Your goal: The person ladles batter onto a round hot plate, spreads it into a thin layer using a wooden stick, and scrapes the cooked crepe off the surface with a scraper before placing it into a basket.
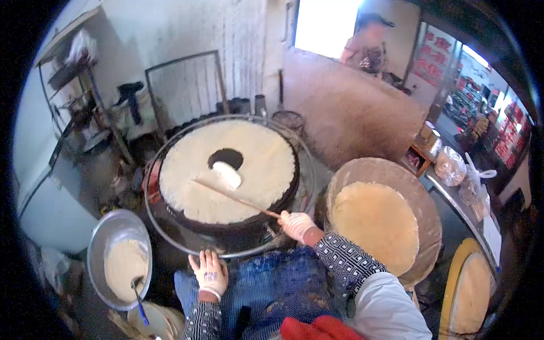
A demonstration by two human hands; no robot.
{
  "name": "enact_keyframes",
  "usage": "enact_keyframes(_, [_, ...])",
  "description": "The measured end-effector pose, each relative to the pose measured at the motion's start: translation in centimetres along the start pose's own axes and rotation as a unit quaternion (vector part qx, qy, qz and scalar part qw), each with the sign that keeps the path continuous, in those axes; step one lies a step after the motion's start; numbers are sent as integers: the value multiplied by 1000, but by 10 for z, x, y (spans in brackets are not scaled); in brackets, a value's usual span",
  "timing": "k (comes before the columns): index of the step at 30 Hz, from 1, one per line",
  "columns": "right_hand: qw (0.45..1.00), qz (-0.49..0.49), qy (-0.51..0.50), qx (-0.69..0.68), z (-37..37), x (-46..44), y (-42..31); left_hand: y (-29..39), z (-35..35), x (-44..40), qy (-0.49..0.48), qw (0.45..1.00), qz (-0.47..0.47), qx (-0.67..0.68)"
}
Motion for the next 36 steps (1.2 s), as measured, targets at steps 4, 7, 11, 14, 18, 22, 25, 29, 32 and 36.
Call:
enact_keyframes(4, [997,-21,73,18,-2,-21,19,-16,7,-3,-14,1000,24,-11])
enact_keyframes(7, [999,-5,33,8,18,-16,-6,-27,6,-3,-35,998,41,-9])
enact_keyframes(11, [995,11,86,47,-1,-35,27,-36,10,-8,-33,997,60,-41])
enact_keyframes(14, [995,-4,97,38,1,-46,30,-41,9,-9,-71,992,95,-50])
enact_keyframes(18, [995,73,39,51,16,-13,15,-56,2,-12,-87,987,126,-56])
enact_keyframes(22, [996,-70,58,22,5,-25,62,-70,-6,-5,-77,983,145,-85])
enact_keyframes(25, [997,-33,75,10,19,-3,47,-45,19,-16,-73,984,146,-67])
enact_keyframes(29, [998,-1,54,10,-11,-15,56,56,51,-58,40,996,-37,73])
enact_keyframes(32, [993,-65,100,2,-6,-32,69,113,-7,-54,-73,995,-65,33])
enact_keyframes(36, [998,5,56,13,13,-6,38,100,-20,-59,-113,986,-45,115])
Point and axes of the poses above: each hand's wrist, its own x-axis away from the middle knuckle, its own z-axis out of the back of the hand, y = z × x, the point moved 2 cm from there along -x, towards the middle knuckle, and after that the axes turned 8 degrees about -z, right-handed, at the moved point
